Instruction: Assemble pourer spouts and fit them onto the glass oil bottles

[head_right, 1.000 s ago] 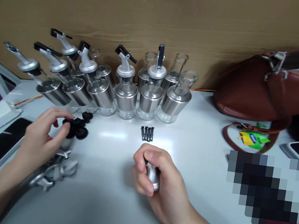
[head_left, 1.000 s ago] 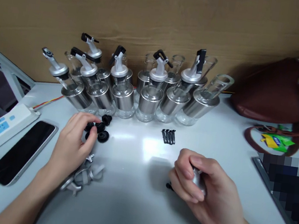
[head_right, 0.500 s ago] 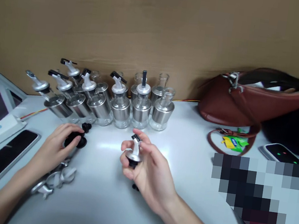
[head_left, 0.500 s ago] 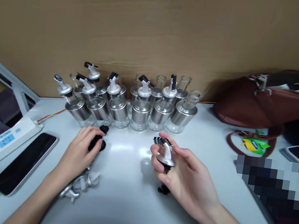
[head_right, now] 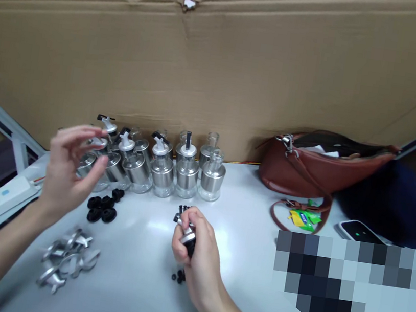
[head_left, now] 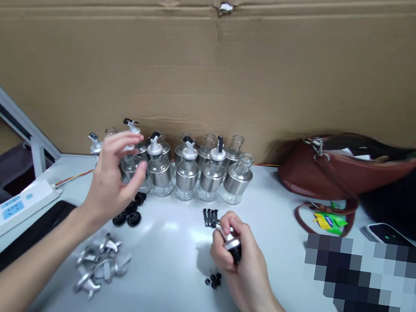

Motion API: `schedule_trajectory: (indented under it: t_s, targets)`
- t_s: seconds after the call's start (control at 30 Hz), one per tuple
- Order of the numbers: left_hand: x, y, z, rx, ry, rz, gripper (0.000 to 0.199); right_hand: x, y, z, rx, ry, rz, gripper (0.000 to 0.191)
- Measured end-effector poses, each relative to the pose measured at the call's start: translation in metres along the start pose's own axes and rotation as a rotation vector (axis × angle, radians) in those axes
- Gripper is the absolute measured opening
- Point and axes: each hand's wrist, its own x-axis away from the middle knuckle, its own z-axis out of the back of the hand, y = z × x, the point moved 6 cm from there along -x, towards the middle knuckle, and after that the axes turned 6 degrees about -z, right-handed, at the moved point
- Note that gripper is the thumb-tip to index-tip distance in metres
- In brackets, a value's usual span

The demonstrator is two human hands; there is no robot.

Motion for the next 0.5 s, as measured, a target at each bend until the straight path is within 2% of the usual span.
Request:
schedule_trajectory:
  t_s: [0.03,0.1,0.13,0.23,0.3,0.37,0.43,0.5]
  targets:
    - [-0.018,-0.003,0.000,-0.065,-0.001,0.009,0.034,0.000,-0.001,0.000,0.006,-0.001,0.014,0.036]
    - [-0.054,-0.021,-0.009,-0.205,-0.180,0.122,0.029,0.000,-0.002,0.001,0.018,-0.002,0.028,0.043]
    - [-0.069,-0.033,-0.017,-0.231,-0.336,0.171,0.033,0.000,-0.002,0.001,0.023,-0.004,0.032,0.046]
    - [-0.105,-0.064,-0.032,-0.166,-0.617,0.202,0.048,0.001,-0.004,0.000,0.029,-0.016,0.040,0.051]
    - [-0.113,-0.080,-0.043,-0.113,-0.799,0.210,0.047,0.002,-0.006,0.000,0.031,-0.030,0.050,0.054]
    - [-0.109,-0.093,-0.054,-0.097,-0.978,0.220,0.049,0.002,-0.008,-0.001,0.042,-0.052,0.063,0.055]
    - [-0.102,-0.099,-0.064,-0.137,-1.095,0.188,0.053,0.002,-0.010,-0.002,0.069,-0.072,0.071,0.055]
    - [-0.096,-0.100,-0.072,-0.186,-1.137,0.138,0.047,0.002,-0.011,-0.003,0.119,-0.074,0.079,0.049]
